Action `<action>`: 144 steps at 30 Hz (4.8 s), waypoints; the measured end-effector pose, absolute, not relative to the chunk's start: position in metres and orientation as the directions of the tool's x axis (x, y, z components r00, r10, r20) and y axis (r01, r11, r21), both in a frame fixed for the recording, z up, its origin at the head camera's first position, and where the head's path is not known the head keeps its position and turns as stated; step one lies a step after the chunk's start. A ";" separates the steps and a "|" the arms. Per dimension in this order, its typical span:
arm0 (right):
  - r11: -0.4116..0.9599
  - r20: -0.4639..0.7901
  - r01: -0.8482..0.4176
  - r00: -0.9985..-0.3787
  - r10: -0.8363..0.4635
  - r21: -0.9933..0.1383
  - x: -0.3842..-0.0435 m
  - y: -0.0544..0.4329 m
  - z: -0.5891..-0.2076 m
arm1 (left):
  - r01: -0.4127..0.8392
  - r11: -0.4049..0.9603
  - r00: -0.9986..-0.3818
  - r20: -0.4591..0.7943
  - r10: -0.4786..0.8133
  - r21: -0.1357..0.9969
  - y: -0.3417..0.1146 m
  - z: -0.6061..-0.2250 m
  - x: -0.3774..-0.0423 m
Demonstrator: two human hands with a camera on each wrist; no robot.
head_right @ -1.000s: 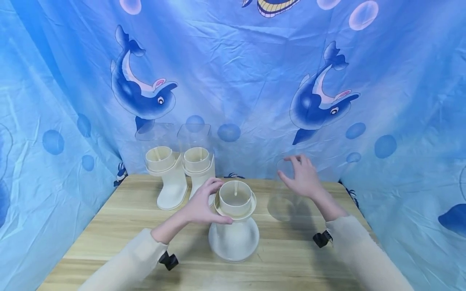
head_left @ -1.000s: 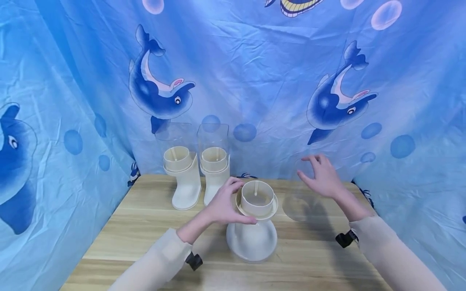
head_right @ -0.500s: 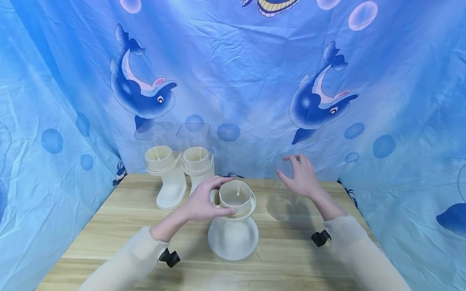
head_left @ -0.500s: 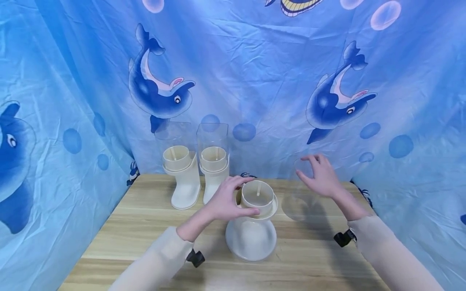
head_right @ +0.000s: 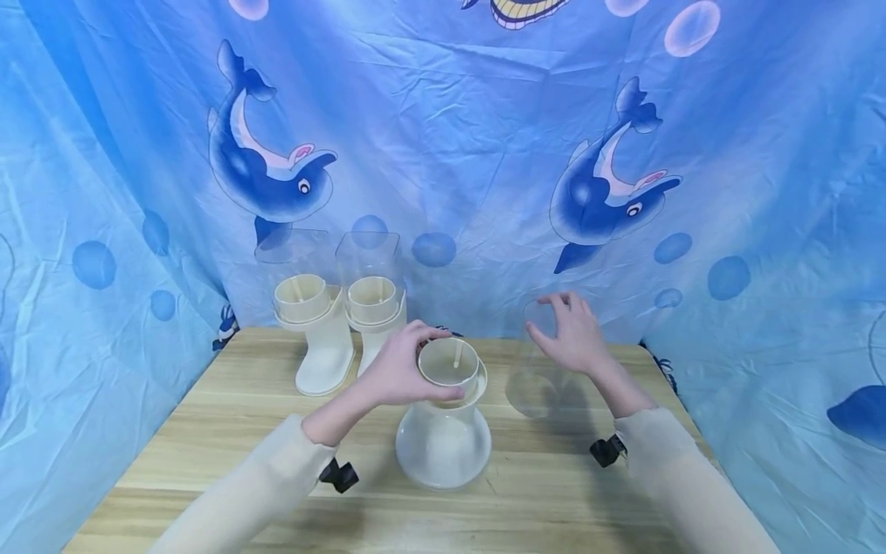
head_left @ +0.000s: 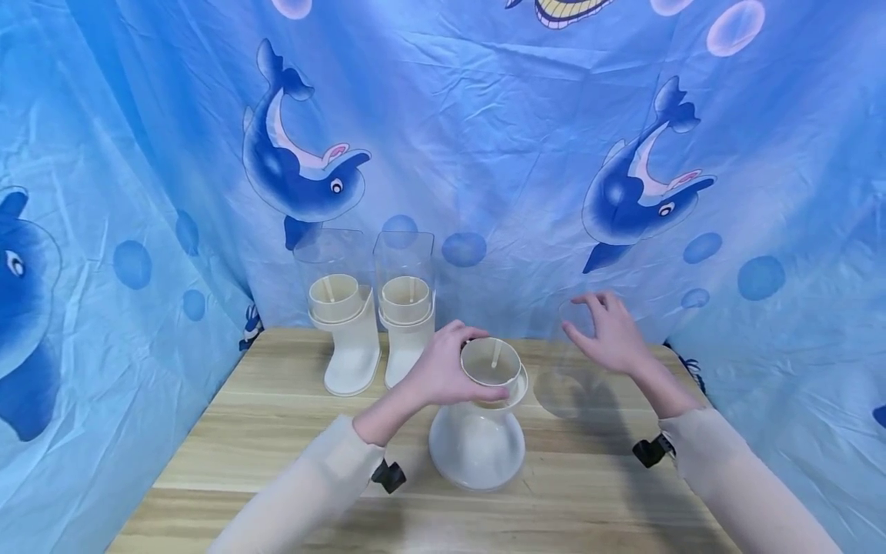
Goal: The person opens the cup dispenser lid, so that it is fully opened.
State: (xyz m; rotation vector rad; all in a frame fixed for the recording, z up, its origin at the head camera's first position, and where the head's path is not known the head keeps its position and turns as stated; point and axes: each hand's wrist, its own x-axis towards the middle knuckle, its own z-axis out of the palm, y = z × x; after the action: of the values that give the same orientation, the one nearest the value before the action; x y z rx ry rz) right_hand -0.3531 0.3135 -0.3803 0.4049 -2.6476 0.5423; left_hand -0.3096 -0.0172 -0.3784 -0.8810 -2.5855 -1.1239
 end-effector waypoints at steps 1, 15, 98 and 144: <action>0.882 0.444 -0.355 -0.874 -0.197 -0.309 -0.353 0.313 -0.380 | 0.590 0.540 -0.805 0.387 0.449 0.601 -0.017 -0.377 -0.313; 0.889 0.465 -0.348 -0.866 -0.183 -0.298 -0.355 0.314 -0.382 | 0.570 0.540 -0.822 0.445 0.357 0.620 0.010 -0.366 -0.362; 0.595 0.368 -0.566 -0.824 -0.431 -0.571 -0.387 0.082 -0.310 | 0.535 0.466 -0.772 0.632 -0.069 0.705 -0.106 -0.425 -0.380; 0.553 0.560 -0.631 -0.764 -0.321 -0.543 -0.234 0.198 -0.308 | 0.793 0.192 -0.610 0.755 0.240 0.579 -0.052 -0.384 -0.257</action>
State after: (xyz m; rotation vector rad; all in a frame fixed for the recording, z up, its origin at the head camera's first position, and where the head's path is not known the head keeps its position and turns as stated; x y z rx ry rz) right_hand -0.2341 0.1979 -0.3085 0.7748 -2.3936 1.0675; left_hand -0.2569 -0.0522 -0.3840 -0.9622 -1.9649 -1.4251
